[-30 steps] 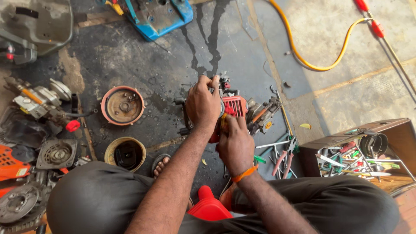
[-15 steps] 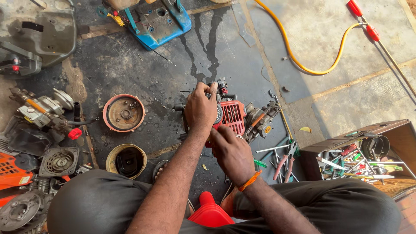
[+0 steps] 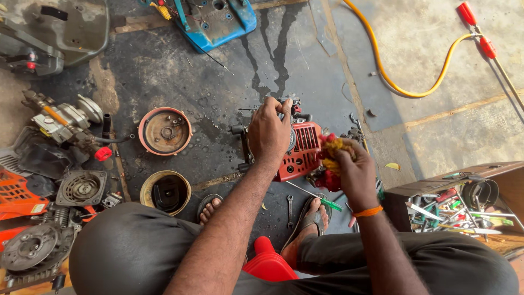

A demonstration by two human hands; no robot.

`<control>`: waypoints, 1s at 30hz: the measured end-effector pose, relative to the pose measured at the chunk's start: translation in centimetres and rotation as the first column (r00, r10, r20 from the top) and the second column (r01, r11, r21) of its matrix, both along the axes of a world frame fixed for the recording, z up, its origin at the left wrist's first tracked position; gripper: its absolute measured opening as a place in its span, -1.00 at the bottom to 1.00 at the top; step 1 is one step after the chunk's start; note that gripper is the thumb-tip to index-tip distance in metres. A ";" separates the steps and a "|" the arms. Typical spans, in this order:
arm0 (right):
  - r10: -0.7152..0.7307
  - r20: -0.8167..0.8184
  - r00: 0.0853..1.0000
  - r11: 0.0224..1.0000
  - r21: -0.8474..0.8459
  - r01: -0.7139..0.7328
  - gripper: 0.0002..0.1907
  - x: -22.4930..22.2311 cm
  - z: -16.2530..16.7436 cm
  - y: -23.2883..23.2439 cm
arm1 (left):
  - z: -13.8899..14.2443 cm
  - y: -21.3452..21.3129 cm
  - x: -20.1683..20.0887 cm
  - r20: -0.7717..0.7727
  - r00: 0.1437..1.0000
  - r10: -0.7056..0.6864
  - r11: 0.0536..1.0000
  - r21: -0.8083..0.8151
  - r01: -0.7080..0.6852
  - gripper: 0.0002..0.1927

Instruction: The person sits on the floor of a repair workshop and wipes down a small red engine of a brush cutter using a red cloth, turning the engine and working the cloth over its housing, recoil starter and side surfaces. They hold the engine steady with one hand while wiping with the other, repositioning it repeatedly to reach different sides.

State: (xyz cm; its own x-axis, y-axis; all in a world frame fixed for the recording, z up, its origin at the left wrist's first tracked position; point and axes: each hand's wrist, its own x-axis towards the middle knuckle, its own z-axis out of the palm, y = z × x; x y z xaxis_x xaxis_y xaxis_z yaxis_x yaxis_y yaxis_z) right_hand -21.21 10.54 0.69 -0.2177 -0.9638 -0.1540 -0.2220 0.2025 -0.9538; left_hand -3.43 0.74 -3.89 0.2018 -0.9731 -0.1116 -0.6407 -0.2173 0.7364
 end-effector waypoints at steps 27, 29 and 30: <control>-0.016 -0.700 0.714 0.997 0.039 0.061 -0.69 4.9 -0.6 -0.5 | 1.1 0.3 -0.5 0.018 1.000 -0.019 0.999 -0.028 0.020 -0.59; -0.003 -0.637 0.771 0.998 0.049 0.045 -0.71 5.4 -0.3 -0.5 | 1.0 0.5 -0.5 0.044 0.999 -0.020 1.000 0.015 0.020 -0.59; -0.016 -0.607 0.794 0.997 0.049 0.058 -0.72 5.5 0.2 -0.6 | 1.0 0.5 -0.5 0.044 0.999 -0.012 1.000 -0.010 0.012 -0.60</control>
State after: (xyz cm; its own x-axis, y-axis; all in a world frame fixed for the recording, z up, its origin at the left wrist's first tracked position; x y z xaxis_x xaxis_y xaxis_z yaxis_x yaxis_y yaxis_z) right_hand -15.67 9.95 0.94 -0.3216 -0.9461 -0.0372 -0.7413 0.2761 -0.6117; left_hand -3.95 1.28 -2.86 0.1944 -0.9765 -0.0928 -0.6751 -0.2018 0.7095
